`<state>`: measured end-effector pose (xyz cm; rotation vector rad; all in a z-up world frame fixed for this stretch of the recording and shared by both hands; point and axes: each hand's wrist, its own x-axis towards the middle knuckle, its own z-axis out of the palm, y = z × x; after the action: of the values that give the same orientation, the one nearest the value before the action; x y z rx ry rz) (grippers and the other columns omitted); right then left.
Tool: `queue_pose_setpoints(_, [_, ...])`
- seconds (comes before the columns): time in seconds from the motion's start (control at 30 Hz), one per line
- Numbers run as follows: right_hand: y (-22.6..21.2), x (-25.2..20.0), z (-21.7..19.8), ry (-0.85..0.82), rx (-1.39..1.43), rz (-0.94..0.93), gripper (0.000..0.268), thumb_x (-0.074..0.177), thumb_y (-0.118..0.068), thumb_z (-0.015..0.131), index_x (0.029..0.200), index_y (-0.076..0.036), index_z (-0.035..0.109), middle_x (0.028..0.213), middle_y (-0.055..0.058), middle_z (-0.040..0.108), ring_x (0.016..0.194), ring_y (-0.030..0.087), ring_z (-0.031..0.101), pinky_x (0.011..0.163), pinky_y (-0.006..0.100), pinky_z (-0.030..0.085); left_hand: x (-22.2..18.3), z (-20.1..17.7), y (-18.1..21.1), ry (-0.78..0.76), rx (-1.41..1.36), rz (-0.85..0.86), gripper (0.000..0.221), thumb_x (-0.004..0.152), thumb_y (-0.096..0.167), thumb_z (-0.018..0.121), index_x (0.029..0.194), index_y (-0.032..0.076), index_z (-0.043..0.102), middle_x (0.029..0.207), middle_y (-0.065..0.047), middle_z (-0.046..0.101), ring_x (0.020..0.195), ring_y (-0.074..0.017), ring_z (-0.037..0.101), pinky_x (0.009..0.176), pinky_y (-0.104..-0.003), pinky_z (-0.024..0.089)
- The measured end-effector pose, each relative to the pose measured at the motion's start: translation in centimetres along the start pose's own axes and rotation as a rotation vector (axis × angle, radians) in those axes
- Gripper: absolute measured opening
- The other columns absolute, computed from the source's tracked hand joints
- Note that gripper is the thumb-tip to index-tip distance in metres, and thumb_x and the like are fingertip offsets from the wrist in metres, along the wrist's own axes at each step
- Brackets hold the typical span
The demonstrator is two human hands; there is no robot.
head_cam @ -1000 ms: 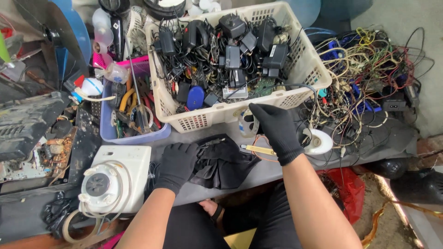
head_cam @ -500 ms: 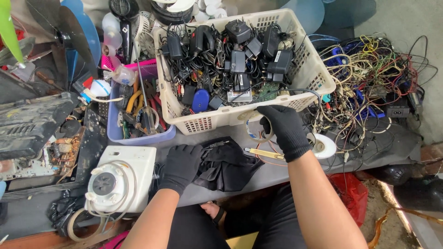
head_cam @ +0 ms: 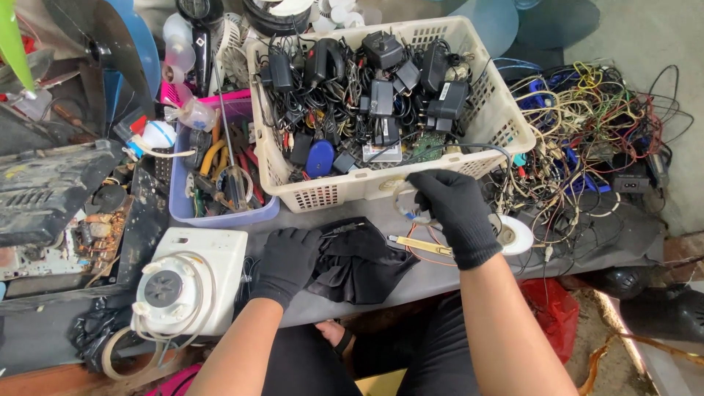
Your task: Applying masking tape to an electronic component and trimming the excess tape for a clean finish.
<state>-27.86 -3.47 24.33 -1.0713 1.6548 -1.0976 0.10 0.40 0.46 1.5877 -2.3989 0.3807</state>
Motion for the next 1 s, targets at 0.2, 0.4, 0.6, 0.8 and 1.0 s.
queue_pose_setpoints(0.2, [5.9, -3.1, 4.4, -0.260, -0.145, 0.046, 0.021, 0.086, -0.024, 0.075, 0.087, -0.004, 0.083, 0.061, 0.014, 0.068, 0.059, 0.018, 0.062, 0.059, 0.029, 0.051, 0.4, -1.0, 0.0, 0.112, -0.029, -0.002, 0.019, 0.085, 0.037, 0.069, 0.099, 0.024, 0.070, 0.086, -0.002, 0.069, 0.086, -0.0217, 0.068, 0.077, -0.040, 0.054])
queue_pose_setpoints(0.4, [11.1, -4.9, 6.4, -0.339, -0.083, 0.050, 0.028, 0.093, -0.023, 0.073, 0.093, 0.003, 0.081, 0.072, 0.025, 0.075, 0.069, 0.028, 0.071, 0.073, 0.038, 0.057, 0.3, -1.0, 0.5, 0.008, -0.048, -0.042, 0.037, 0.087, 0.035, 0.068, 0.120, 0.019, 0.070, 0.104, -0.007, 0.072, 0.100, -0.0265, 0.067, 0.093, -0.045, 0.050])
queue_pose_setpoints(0.6, [13.2, -4.3, 7.4, -0.250, -0.086, -0.124, 0.020, 0.091, -0.029, 0.078, 0.085, -0.010, 0.083, 0.065, 0.016, 0.073, 0.075, 0.024, 0.072, 0.079, 0.037, 0.057, 3.8, -7.2, 2.9, 0.133, -0.022, -0.159, 0.014, 0.090, 0.035, 0.065, 0.101, 0.026, 0.068, 0.084, -0.001, 0.066, 0.082, -0.0258, 0.067, 0.076, -0.042, 0.054])
queue_pose_setpoints(0.8, [7.5, -6.8, 6.3, -0.097, 0.009, -0.239, 0.017, 0.092, -0.028, 0.079, 0.088, -0.012, 0.084, 0.063, 0.013, 0.073, 0.078, 0.017, 0.070, 0.080, 0.038, 0.058, 5.9, -11.8, 5.0, 0.018, -0.238, -0.192, 0.018, 0.097, 0.032, 0.054, 0.109, 0.022, 0.064, 0.088, -0.003, 0.066, 0.079, -0.0282, 0.068, 0.070, -0.042, 0.058])
queue_pose_setpoints(1.0, [6.9, -6.9, 5.9, -0.037, 0.047, -0.233, 0.015, 0.091, -0.029, 0.081, 0.088, -0.014, 0.084, 0.064, 0.012, 0.075, 0.073, 0.015, 0.070, 0.077, 0.037, 0.059, 6.6, -14.1, 6.4, -0.017, -0.253, -0.191, 0.020, 0.101, 0.034, 0.049, 0.107, 0.021, 0.063, 0.083, -0.003, 0.065, 0.073, -0.0299, 0.069, 0.062, -0.042, 0.057])
